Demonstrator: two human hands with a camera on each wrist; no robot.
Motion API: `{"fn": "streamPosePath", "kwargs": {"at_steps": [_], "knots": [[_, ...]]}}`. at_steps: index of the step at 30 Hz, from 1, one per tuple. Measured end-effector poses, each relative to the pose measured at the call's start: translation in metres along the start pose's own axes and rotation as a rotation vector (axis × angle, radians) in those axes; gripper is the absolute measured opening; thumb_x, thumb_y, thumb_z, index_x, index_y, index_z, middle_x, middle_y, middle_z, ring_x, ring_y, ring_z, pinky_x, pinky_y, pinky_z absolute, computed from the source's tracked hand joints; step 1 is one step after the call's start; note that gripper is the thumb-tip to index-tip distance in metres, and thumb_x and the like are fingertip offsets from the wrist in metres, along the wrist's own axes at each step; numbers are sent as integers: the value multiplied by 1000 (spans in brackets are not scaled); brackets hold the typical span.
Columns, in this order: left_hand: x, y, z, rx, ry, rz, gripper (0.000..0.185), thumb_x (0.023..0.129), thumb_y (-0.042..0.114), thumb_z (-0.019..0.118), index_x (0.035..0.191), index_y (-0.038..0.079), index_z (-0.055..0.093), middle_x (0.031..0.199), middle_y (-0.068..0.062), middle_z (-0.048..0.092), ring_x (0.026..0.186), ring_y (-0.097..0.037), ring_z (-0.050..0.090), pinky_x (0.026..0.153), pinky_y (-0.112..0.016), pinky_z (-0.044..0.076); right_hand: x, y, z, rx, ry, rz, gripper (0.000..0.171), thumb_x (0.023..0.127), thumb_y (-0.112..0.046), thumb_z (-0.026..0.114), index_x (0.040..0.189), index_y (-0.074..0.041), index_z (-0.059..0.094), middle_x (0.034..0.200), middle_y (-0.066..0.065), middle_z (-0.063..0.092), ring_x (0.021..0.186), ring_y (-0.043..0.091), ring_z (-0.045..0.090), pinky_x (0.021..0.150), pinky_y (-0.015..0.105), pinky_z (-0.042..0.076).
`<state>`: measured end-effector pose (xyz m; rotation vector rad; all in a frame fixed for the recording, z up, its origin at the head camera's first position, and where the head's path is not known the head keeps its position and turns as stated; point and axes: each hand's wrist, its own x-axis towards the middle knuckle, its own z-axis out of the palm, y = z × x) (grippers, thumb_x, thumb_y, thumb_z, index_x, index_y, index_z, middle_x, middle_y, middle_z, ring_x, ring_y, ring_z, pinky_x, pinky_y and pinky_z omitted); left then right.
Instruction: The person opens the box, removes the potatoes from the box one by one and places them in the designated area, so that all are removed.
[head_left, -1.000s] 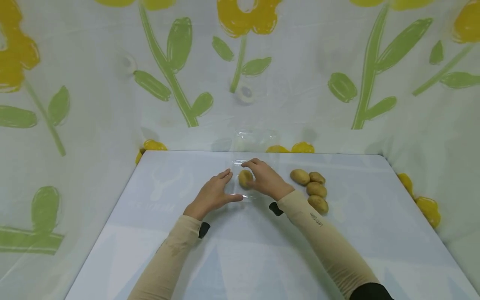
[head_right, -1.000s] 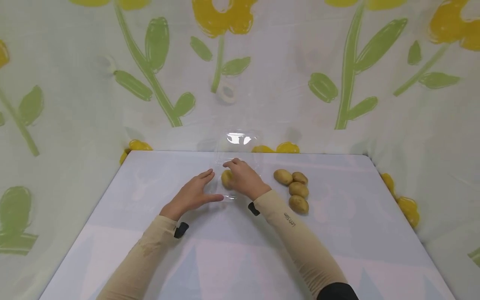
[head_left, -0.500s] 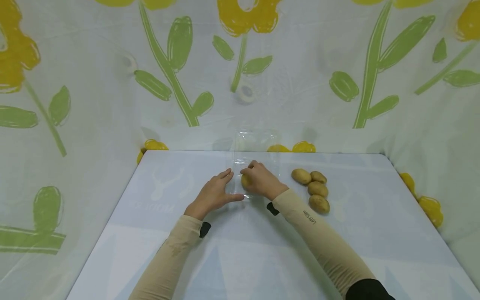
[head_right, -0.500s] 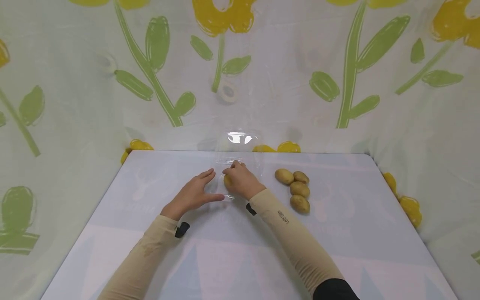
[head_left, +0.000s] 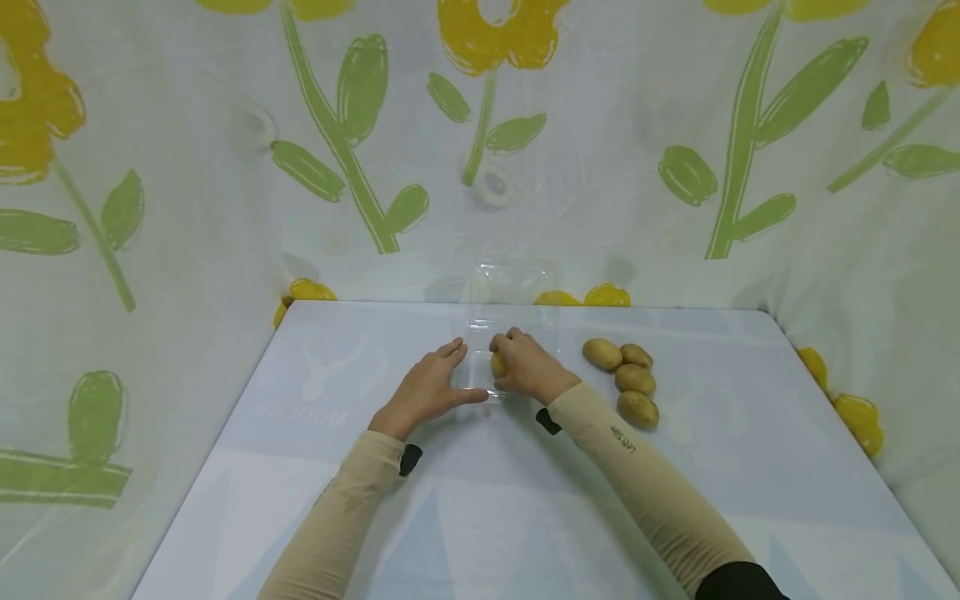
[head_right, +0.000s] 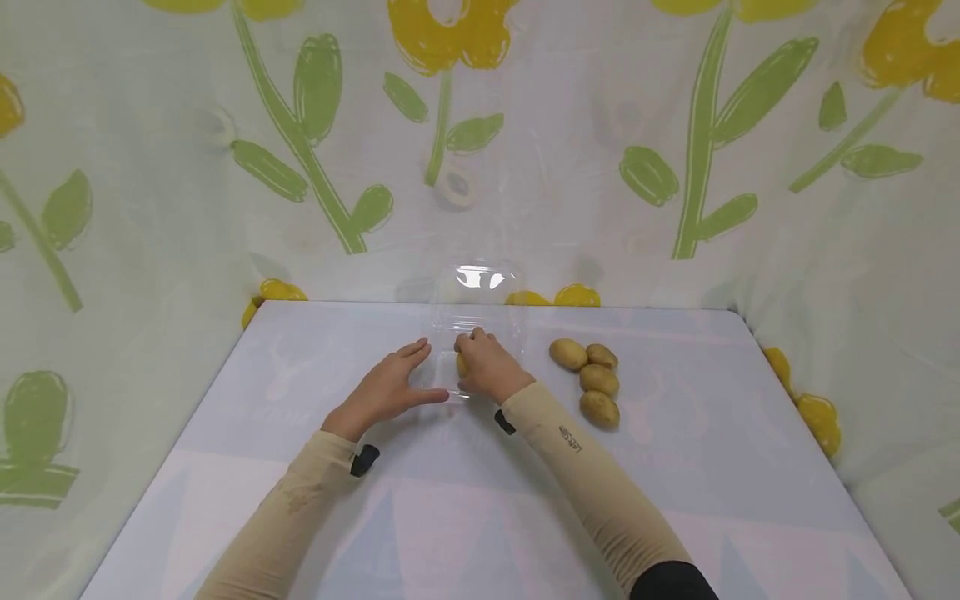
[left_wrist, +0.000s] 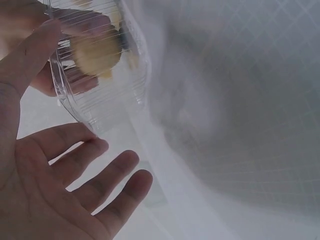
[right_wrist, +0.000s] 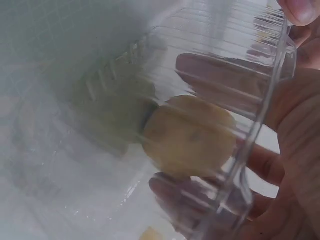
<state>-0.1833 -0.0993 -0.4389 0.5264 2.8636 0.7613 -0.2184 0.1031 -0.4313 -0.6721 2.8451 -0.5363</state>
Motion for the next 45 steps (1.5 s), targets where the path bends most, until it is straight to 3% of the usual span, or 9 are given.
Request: {"fn": "streamPosePath", "kwargs": {"at_steps": [6,14,22,26,33,38,45], "knots": [[0,-1,0,16,5,0,97,84,57,78,155,3,39,164,-8,31,144,-37,38,116,-49,36,0,2,-1,16,12,40,53,80,-9,87,122,-3,57,114,14,54,93,24,57,87,36,55],[2,-2,1,6,-1,-7,98,83,58,77,155,4,38,165,-7,29,145,-36,37,117,-48,35,-2,8,-4,-18,77,64,45,82,-7,80,123,-3,61,116,17,52,96,27,58,88,39,55],[2,-3,1,-1,5,-2,99,83,57,78,155,3,38,165,-7,30,145,-36,37,117,-48,34,-4,10,-2,-56,143,64,45,81,-11,82,118,2,61,105,17,55,92,30,57,84,41,54],[3,-3,1,-3,8,1,98,83,56,78,155,2,38,164,-8,30,145,-37,37,117,-49,34,-5,11,-2,-68,146,89,46,81,-12,82,118,4,60,104,18,56,91,31,58,81,42,55],[1,-3,1,6,7,4,98,83,56,78,155,2,38,164,-9,30,145,-38,37,117,-50,34,-8,14,-2,-46,117,125,34,81,-14,80,102,2,59,88,12,57,80,28,56,70,38,52],[0,-2,-1,-5,0,1,98,83,56,78,155,2,38,165,-8,30,145,-38,36,117,-50,33,-10,15,-2,-28,83,81,35,81,-9,79,111,4,65,91,13,57,79,26,55,71,37,51],[1,-2,0,2,0,3,98,84,57,77,155,3,38,165,-8,30,145,-38,36,117,-50,34,-11,19,0,-18,88,75,48,82,-10,80,126,1,66,108,18,58,90,29,59,85,40,54]]}}
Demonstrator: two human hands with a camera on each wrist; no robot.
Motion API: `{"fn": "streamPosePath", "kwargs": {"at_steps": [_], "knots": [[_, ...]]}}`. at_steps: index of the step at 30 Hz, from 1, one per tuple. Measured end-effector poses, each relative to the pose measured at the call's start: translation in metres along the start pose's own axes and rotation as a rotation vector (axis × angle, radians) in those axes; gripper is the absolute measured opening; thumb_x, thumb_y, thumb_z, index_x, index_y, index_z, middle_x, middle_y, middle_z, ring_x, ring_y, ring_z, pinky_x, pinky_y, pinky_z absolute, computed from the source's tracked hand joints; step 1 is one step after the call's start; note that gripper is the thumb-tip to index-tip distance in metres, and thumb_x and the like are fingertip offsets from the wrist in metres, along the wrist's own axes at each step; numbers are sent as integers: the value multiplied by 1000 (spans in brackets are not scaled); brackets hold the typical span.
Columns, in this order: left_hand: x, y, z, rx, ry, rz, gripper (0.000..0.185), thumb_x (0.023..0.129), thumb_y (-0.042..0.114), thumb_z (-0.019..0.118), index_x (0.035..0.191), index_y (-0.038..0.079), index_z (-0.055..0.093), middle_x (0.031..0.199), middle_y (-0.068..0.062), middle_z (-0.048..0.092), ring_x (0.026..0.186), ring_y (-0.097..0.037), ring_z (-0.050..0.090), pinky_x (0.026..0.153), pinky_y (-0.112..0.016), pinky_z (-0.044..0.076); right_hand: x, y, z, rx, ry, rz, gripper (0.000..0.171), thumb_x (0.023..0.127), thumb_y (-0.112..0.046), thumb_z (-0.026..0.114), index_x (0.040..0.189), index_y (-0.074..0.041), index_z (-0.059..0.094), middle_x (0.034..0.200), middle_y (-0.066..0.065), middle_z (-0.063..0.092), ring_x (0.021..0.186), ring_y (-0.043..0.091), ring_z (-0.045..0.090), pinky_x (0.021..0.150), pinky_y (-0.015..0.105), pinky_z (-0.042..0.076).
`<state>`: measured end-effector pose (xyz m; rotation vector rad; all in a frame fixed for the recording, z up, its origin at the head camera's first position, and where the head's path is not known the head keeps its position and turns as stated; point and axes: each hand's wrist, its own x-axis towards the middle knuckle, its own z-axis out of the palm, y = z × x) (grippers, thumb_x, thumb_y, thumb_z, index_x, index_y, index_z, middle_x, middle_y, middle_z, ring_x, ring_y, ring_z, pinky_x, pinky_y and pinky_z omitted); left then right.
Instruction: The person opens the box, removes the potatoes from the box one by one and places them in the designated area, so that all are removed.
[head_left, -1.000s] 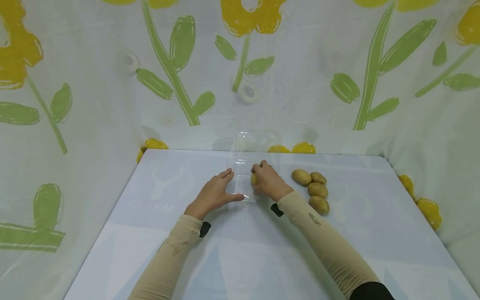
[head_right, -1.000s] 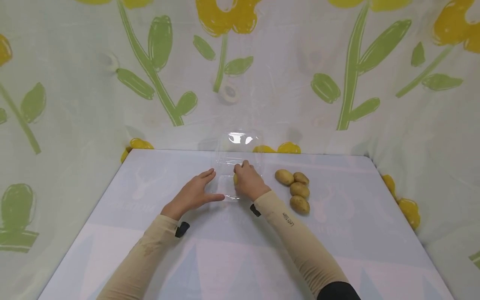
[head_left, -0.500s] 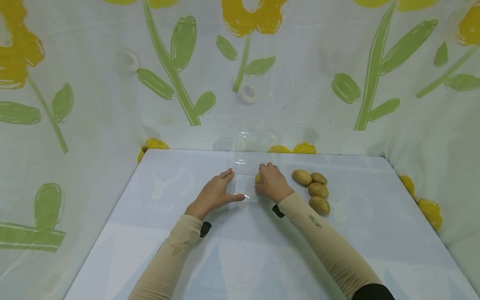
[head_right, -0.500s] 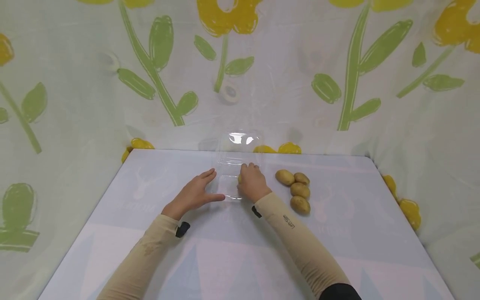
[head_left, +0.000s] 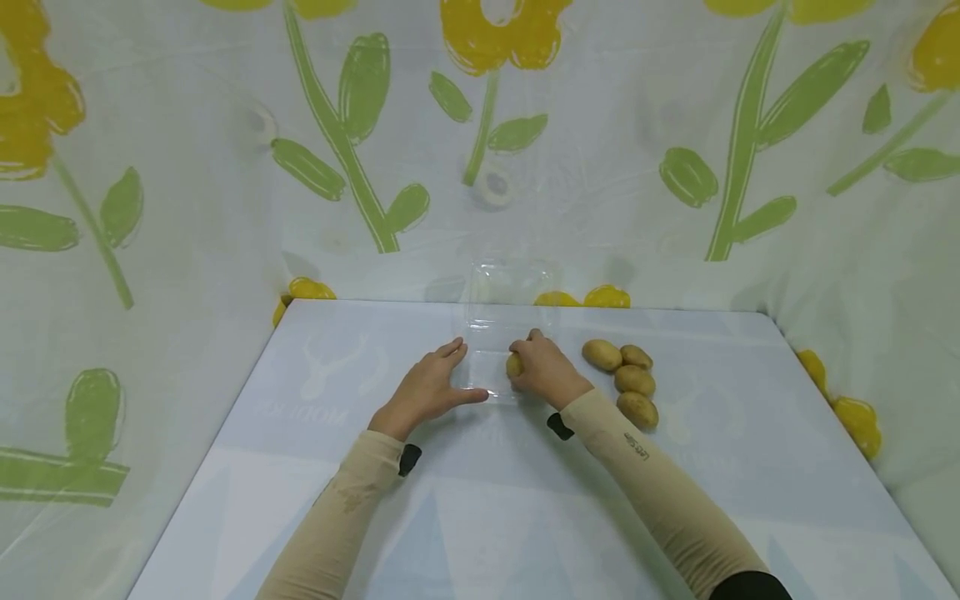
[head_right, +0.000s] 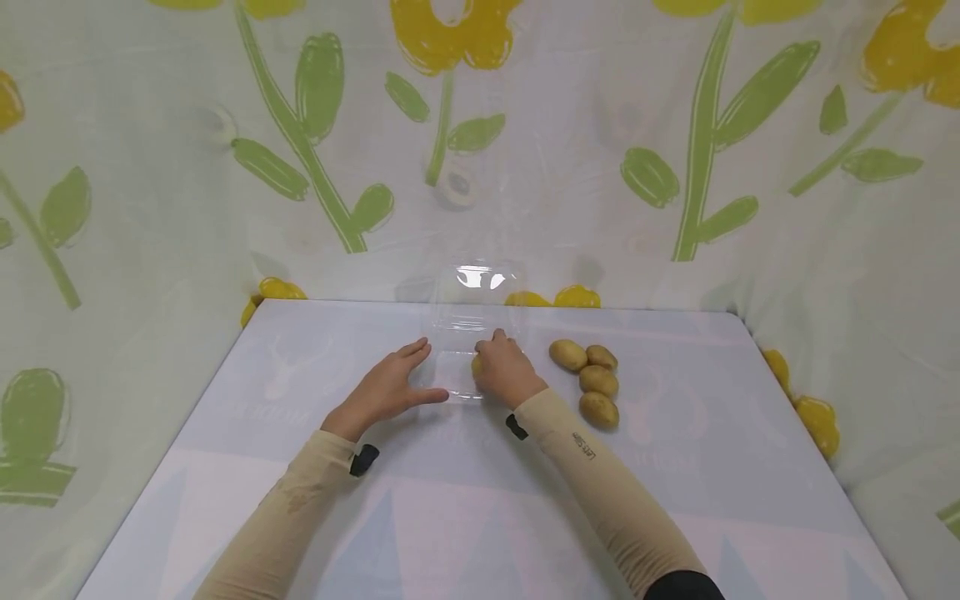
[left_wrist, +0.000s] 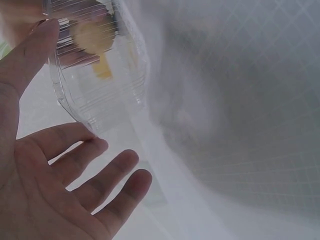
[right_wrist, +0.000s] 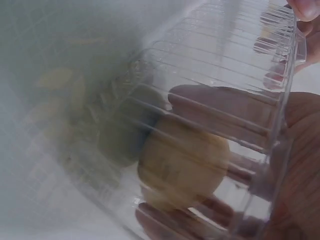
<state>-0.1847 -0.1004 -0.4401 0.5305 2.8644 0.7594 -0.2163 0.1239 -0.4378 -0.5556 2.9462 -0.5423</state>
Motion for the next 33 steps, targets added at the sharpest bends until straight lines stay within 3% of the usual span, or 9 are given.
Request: {"fn": "streamPosePath", "kwargs": {"at_steps": [16,26,33], "knots": [[0,0,0,3,-1,6,98,84,57,77,155,3,37,165,-8,29,145,-39,37,117,-50,34,-5,4,-1,140,26,0,46,84,-19,84,123,-4,64,113,11,67,100,26,60,92,41,52],[1,-1,1,13,7,17,98,84,58,77,155,3,38,165,-8,30,144,-39,38,116,-51,34,-26,4,-15,161,149,-83,45,84,-19,84,123,-5,66,115,12,67,100,27,62,92,42,53],[2,-2,2,22,8,18,98,83,58,77,155,4,38,164,-7,31,145,-37,37,117,-50,33,-49,7,-29,165,248,-143,47,84,-20,84,125,-5,65,122,11,66,109,27,64,94,42,54]]}}
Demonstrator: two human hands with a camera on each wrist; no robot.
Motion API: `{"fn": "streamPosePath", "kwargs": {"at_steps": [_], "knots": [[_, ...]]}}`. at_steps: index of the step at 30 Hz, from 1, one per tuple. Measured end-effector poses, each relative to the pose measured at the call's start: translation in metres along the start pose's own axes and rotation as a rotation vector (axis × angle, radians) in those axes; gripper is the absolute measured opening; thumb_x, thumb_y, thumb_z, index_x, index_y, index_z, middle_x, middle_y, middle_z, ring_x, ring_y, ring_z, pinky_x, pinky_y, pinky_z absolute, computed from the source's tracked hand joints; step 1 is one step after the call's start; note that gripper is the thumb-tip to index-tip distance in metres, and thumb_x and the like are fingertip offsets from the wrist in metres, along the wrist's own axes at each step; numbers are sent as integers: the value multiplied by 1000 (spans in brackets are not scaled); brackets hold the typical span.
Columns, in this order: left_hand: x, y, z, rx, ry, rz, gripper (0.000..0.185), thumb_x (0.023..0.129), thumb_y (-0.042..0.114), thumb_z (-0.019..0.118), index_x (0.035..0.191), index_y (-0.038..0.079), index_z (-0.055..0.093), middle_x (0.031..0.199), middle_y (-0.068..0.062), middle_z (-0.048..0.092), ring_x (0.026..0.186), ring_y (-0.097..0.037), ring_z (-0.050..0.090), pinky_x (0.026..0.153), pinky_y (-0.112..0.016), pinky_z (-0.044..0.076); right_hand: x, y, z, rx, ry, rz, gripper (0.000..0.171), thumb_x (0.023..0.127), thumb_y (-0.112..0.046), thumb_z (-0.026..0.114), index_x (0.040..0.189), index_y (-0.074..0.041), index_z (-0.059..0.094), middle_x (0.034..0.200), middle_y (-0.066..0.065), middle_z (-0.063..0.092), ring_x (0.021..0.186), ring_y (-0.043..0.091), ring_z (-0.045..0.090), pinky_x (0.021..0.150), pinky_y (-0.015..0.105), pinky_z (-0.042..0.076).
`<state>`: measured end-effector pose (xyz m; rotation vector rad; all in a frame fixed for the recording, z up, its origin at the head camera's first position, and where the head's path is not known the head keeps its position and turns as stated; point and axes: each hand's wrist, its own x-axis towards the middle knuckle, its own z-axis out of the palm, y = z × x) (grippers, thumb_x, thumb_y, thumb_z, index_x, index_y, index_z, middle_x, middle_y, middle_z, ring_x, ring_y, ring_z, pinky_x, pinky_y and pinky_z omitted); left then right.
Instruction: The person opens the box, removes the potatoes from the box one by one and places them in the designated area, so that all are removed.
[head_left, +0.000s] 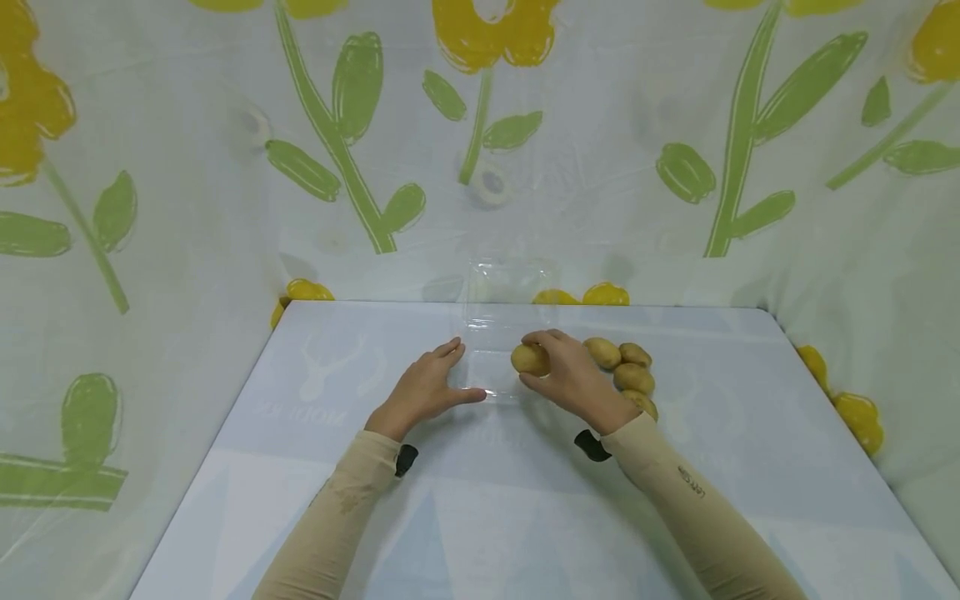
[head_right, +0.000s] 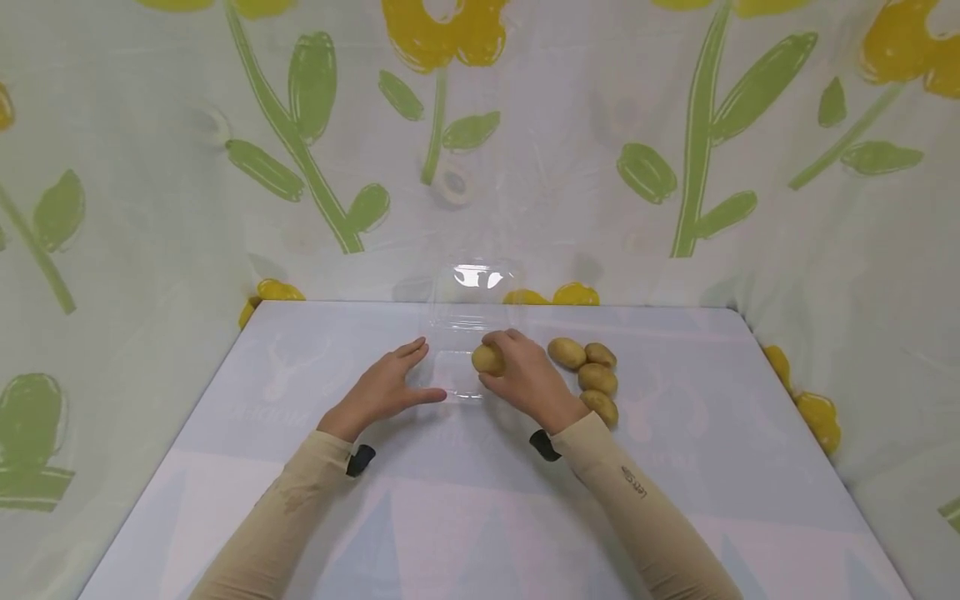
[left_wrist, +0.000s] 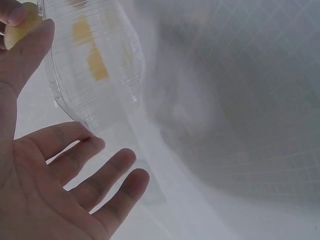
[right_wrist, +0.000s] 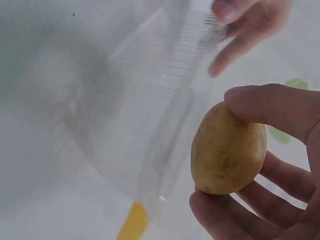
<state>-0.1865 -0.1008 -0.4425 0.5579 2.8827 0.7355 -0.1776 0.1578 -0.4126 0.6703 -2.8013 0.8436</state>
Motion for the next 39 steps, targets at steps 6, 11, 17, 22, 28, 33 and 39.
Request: {"fn": "streamPosePath", "kwargs": {"at_steps": [6,11,17,22,28,33,39], "knots": [[2,-1,0,3,5,4,99,83,61,76,155,5,38,165,-5,30,145,-37,37,117,-49,34,-20,-2,-17,25,117,-39,49,86,-22,83,127,-6,63,124,9,66,109,23,63,92,38,54],[2,-1,0,11,-2,5,100,83,62,75,156,5,37,165,-4,29,145,-36,37,117,-50,33,-38,-2,-22,11,222,-89,48,81,-22,86,123,-9,66,118,5,68,105,20,62,89,36,53],[1,0,-2,19,-8,9,100,83,63,74,156,5,37,165,-4,29,145,-37,38,117,-50,34,-57,1,-27,-6,257,-140,49,78,-19,88,121,-9,66,107,-1,64,92,11,60,77,30,55],[1,1,-2,9,-8,10,100,83,63,74,156,5,38,165,-5,29,145,-37,38,117,-51,33,-71,8,-35,-33,271,-170,53,74,-15,90,120,-8,65,112,0,67,93,12,63,77,32,56],[1,1,-1,15,-4,4,99,84,60,75,156,3,38,165,-6,30,145,-37,37,116,-52,34,-89,21,-37,-91,271,-176,57,70,-13,93,119,-7,66,109,4,66,96,19,63,77,37,56],[-1,1,-1,5,-12,-6,98,84,59,76,156,4,37,165,-5,29,146,-36,35,117,-51,32,-105,33,-36,-102,255,-131,56,70,-13,93,120,-8,67,115,3,64,100,19,65,78,35,57],[-4,0,-1,2,-5,-5,99,84,60,75,156,4,38,165,-6,30,146,-37,36,117,-52,33,-124,44,-35,-120,264,-73,56,70,-12,93,119,-9,67,111,5,67,97,23,67,75,42,59]]}}
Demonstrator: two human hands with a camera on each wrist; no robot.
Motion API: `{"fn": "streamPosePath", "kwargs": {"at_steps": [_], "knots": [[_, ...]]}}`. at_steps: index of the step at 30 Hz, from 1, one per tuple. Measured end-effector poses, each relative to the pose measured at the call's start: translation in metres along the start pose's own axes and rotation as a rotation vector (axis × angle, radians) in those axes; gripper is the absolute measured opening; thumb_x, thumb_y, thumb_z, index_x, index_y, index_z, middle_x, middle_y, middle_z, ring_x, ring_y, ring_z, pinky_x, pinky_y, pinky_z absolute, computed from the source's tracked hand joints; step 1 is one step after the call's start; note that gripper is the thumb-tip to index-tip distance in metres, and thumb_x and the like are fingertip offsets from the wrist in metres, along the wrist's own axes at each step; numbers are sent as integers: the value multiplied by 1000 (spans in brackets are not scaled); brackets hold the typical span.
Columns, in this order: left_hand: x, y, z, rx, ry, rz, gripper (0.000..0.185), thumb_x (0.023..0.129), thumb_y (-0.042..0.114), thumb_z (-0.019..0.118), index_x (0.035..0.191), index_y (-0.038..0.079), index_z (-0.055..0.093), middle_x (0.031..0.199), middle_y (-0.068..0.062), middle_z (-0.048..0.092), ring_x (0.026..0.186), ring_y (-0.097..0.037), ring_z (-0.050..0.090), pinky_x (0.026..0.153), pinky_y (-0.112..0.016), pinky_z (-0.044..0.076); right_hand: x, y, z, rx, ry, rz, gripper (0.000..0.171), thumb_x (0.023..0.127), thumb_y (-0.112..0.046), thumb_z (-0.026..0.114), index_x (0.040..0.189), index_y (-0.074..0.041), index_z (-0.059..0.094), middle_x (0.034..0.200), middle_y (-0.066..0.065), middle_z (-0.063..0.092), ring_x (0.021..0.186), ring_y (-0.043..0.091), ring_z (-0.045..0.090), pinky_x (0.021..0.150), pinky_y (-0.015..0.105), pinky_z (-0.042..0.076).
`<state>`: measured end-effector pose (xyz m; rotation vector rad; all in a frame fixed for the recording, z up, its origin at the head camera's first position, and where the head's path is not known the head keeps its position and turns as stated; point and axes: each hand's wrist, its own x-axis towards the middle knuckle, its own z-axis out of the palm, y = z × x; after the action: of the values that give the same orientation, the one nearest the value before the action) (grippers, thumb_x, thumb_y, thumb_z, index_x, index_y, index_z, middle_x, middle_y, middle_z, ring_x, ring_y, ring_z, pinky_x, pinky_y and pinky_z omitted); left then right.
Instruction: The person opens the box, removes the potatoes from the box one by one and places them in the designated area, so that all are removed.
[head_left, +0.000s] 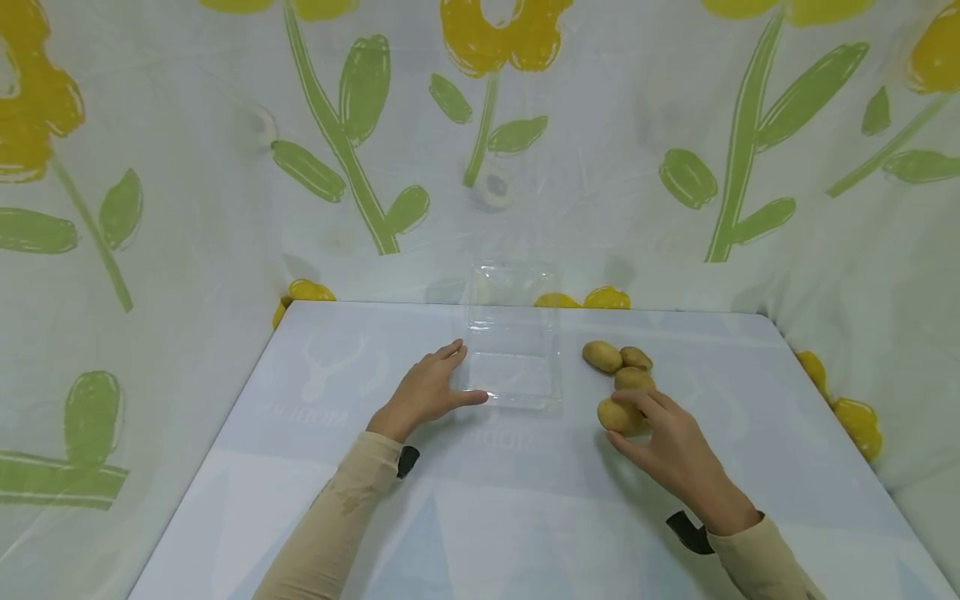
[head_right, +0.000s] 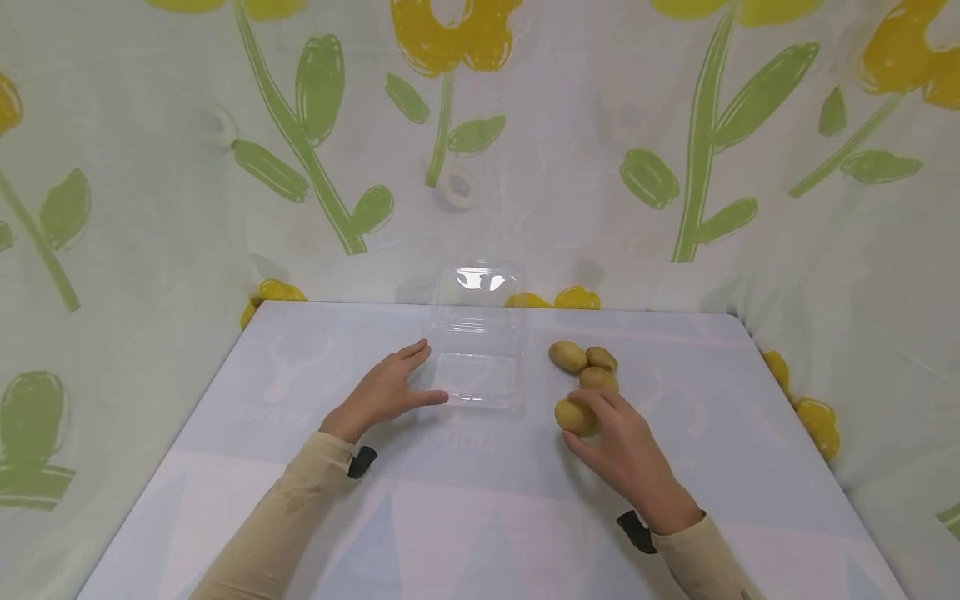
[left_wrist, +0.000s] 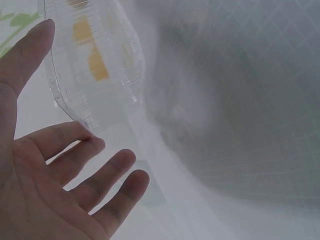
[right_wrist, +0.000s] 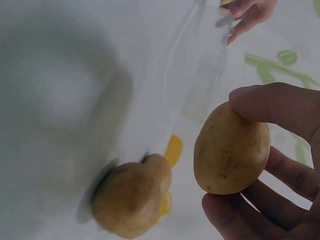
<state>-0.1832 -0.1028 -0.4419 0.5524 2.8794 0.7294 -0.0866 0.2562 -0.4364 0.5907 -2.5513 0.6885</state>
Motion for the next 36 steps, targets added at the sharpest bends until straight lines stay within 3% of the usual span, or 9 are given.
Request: {"fn": "streamPosePath", "kwargs": {"at_steps": [6,14,24,28,31,36], "knots": [[1,0,0,0,5,4,98,84,59,75,156,3,37,165,-6,30,145,-37,37,116,-52,34,-15,5,-4,-43,-2,1,59,65,-10,95,117,-8,69,108,11,69,98,30,68,76,46,60],[2,0,-1,2,11,17,98,85,59,75,156,3,37,164,-6,31,145,-37,37,117,-52,33,-25,12,-10,-64,-9,7,59,63,-9,96,116,-10,70,110,9,70,100,29,67,76,45,59],[2,0,-2,-3,5,12,98,84,59,76,156,3,38,165,-6,30,145,-37,37,117,-52,34,-37,19,-7,-96,-17,-2,56,62,-10,97,112,-9,71,110,7,70,100,28,67,76,33,56],[1,-1,-2,-10,-5,5,99,84,59,76,156,4,37,165,-5,29,146,-37,36,117,-52,32,-38,23,-6,-89,-17,-14,58,60,-8,97,111,-8,71,110,6,69,100,28,67,80,21,53],[1,-2,-1,-13,-5,2,98,84,59,76,156,5,37,165,-5,29,146,-36,36,118,-52,32,-38,26,-5,-91,-19,-26,60,59,-6,98,112,-7,70,111,6,68,100,27,67,82,19,51],[1,-2,0,-17,-11,-3,98,84,59,76,156,5,37,165,-4,29,146,-36,35,118,-51,32,-38,29,-4,-101,-27,-26,60,59,-6,98,112,-6,70,110,7,67,100,27,66,80,28,53]]}}
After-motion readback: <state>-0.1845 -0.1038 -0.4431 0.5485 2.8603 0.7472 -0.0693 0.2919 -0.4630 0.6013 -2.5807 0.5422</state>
